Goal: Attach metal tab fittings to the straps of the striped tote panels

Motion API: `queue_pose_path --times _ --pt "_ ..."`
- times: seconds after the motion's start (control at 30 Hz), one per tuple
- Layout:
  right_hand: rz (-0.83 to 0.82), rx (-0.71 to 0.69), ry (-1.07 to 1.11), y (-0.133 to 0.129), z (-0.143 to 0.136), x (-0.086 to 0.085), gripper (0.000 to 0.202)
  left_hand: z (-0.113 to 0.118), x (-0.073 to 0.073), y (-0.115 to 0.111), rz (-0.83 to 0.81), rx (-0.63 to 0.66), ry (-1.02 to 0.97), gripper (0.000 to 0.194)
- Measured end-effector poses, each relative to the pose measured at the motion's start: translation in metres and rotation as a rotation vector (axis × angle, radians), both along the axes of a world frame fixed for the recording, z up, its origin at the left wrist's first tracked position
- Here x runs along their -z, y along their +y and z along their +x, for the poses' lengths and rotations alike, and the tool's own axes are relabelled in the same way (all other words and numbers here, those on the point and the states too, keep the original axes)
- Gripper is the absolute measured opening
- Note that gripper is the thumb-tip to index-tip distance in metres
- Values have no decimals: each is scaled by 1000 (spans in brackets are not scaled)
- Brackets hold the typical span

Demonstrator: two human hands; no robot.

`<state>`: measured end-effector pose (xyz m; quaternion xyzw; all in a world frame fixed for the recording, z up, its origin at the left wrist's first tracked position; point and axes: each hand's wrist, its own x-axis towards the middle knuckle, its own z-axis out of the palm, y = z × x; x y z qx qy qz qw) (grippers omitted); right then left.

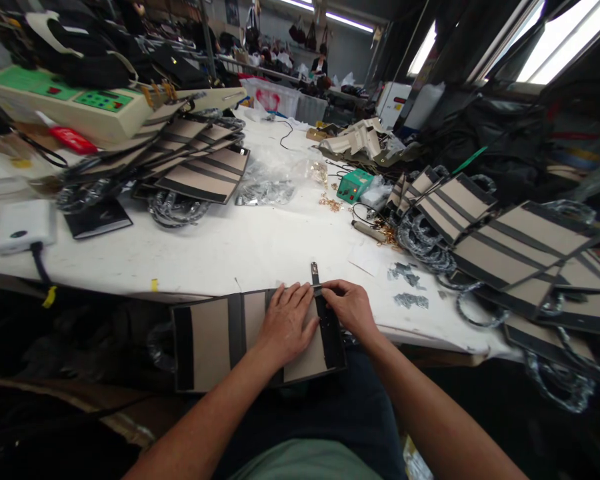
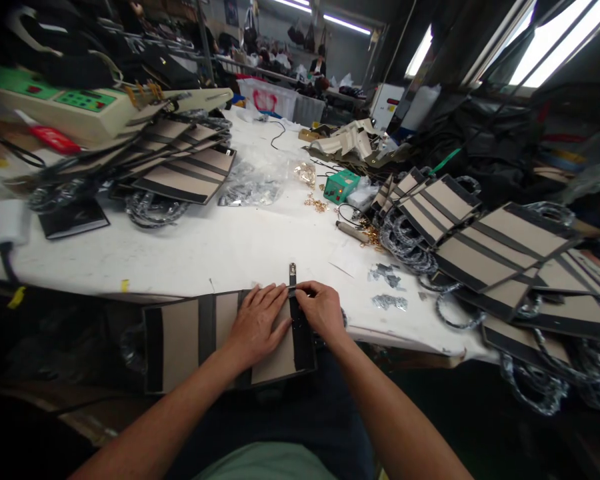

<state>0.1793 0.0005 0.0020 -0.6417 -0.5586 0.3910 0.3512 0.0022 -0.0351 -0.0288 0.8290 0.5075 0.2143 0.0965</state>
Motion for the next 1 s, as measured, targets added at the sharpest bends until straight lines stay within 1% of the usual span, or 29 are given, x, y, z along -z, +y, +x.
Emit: queue_pose_path --times 0.27,0.43,0.63,0.8,0.87,1.0 --pt "39 -18 -196 1 1 2 22 0 3 0 15 -4 -30 57" --pt "44 -69 -303 5 2 0 18 2 1 1 11 -19 -39 55" --pt "146 -97 -403 1 0 0 17 5 0 1 40 -48 -65 47" --pt "137 -117 -470 0 -1 0 15 6 0 2 42 -56 -52 47" --pt "165 -128 -508 0 1 1 14 7 -1 2 42 -58 -50 46" --pt "268 -100 -571 -6 5 7 11 7 -1 4 39 -64 -44 45"
